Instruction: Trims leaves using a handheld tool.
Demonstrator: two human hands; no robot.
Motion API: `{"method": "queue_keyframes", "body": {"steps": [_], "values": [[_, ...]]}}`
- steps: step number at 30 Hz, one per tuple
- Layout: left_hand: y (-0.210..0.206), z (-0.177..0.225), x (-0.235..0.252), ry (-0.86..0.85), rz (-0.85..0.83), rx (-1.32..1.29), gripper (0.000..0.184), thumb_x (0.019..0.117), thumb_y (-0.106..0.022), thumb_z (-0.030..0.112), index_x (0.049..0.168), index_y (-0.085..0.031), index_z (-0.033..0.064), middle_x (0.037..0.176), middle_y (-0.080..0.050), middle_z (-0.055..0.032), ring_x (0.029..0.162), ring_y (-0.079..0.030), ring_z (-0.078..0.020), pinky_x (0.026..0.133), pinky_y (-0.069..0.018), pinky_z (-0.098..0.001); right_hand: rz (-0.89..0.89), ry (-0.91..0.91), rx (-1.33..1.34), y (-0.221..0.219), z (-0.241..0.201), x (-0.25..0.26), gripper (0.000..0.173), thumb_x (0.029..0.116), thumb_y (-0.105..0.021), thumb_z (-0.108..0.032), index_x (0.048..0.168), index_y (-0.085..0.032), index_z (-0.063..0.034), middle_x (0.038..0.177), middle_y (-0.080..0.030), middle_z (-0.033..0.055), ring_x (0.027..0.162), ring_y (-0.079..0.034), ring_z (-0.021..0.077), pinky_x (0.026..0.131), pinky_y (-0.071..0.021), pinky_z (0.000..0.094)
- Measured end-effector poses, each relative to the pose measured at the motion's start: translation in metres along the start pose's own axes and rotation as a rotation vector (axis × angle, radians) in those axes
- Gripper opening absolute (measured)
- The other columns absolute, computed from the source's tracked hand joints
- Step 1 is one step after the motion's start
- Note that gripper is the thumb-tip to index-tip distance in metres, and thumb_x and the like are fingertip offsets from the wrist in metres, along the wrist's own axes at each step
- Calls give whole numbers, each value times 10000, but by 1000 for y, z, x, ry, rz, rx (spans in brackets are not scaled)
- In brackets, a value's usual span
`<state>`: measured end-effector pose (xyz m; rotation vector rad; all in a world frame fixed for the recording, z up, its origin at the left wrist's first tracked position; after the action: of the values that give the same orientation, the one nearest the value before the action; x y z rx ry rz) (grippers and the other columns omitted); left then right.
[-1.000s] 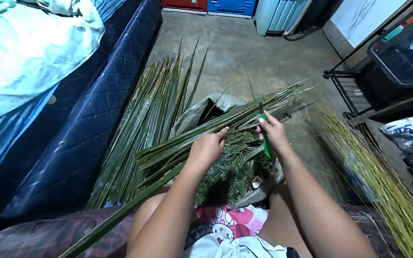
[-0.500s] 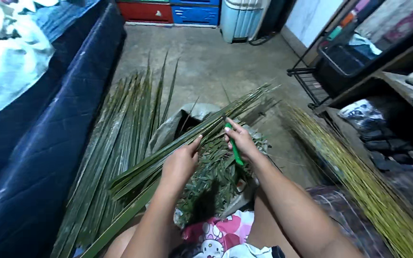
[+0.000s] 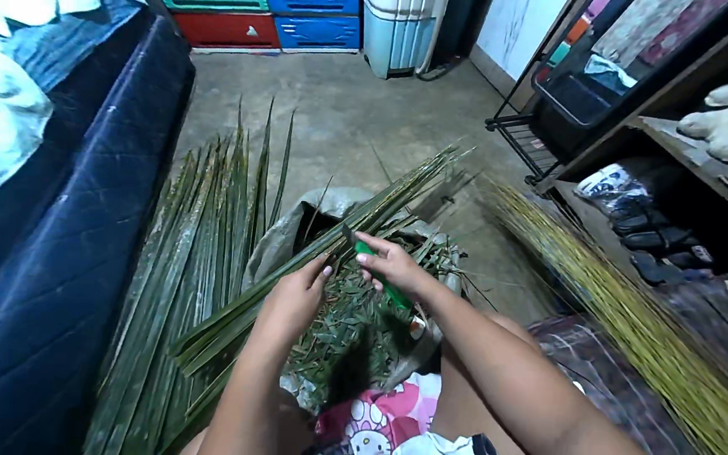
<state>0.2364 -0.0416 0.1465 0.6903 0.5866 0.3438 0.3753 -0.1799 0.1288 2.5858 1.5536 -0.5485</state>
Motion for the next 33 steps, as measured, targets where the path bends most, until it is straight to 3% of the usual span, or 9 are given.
{"method": "queue_keyframes", "body": {"steps": [4,11,13,15,18,22,26,29,33], "values": [[-2,3,1,-19,-7,-14,420,1124,-385,357,1473,-555,197,1010,-702,-141,845,-672,-271,825,-530,-509,62,15,26,7,-1,3,527,1096,-503,-131,1596,-356,-53,798,-598,32,564,-545,75,512,-479,209],[-1,0,0,-8,-16,-19,424,1122,-382,375,1474,-556,215,977,-703,-128,832,-670,-265,817,-530,-505,373,129,115,40,-8,9,516,1109,-476,-122,1607,-348,-90,730,-583,46,522,-530,81,492,-471,208],[-1,0,0,-3,-19,-22,427,1123,-379,373,1485,-543,214,998,-706,-146,843,-677,-285,823,-532,-519,291,116,126,37,-7,6,556,1111,-459,-116,1634,-272,-103,725,-599,49,515,-536,80,485,-475,207],[-1,2,1,-7,-16,-19,428,1123,-381,372,1489,-539,215,1021,-709,-153,860,-681,-295,840,-530,-530,82,53,70,21,-3,0,604,1105,-444,-119,1654,-192,-118,776,-606,37,541,-539,77,497,-472,212],[-3,2,2,-20,-16,-11,430,1123,-386,365,1487,-544,200,1038,-707,-158,870,-678,-297,852,-525,-537,-102,-13,19,-7,5,-5,590,1093,-475,-133,1639,-254,-98,845,-607,40,587,-555,85,521,-478,227],[-2,0,0,-15,-18,-58,413,1122,-386,367,1444,-574,188,950,-690,-115,786,-651,-230,771,-532,-461,-70,-1,-5,-10,3,-4,530,1084,-516,-118,1588,-364,-58,918,-630,58,606,-563,73,527,-479,213],[0,2,1,-30,-14,-82,405,1121,-389,372,1426,-589,195,911,-675,-88,746,-625,-201,732,-519,-436,-46,38,-61,-5,0,-2,519,1076,-540,-115,1571,-400,-50,958,-653,67,616,-575,63,535,-488,206],[1,2,0,-22,-26,-79,395,1122,-393,360,1408,-600,185,911,-680,-92,753,-631,-204,744,-521,-440,56,52,-100,3,-4,-1,503,1086,-530,-129,1568,-409,-49,883,-643,45,598,-557,54,540,-480,198],[3,0,-3,-5,-34,-74,394,1124,-387,353,1410,-602,189,910,-680,-86,747,-633,-197,744,-525,-430,335,141,1,35,-7,6,495,1090,-518,-114,1572,-411,-72,822,-620,41,573,-545,67,522,-477,201]]}}
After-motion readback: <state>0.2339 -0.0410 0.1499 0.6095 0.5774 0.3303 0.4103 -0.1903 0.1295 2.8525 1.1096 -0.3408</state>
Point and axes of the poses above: each hand's wrist, its own x-axis towards the middle knuckle, its own y-axis out of the back of the hand, z = x × y, the point moved 2 cm from there along x, towards the middle knuckle
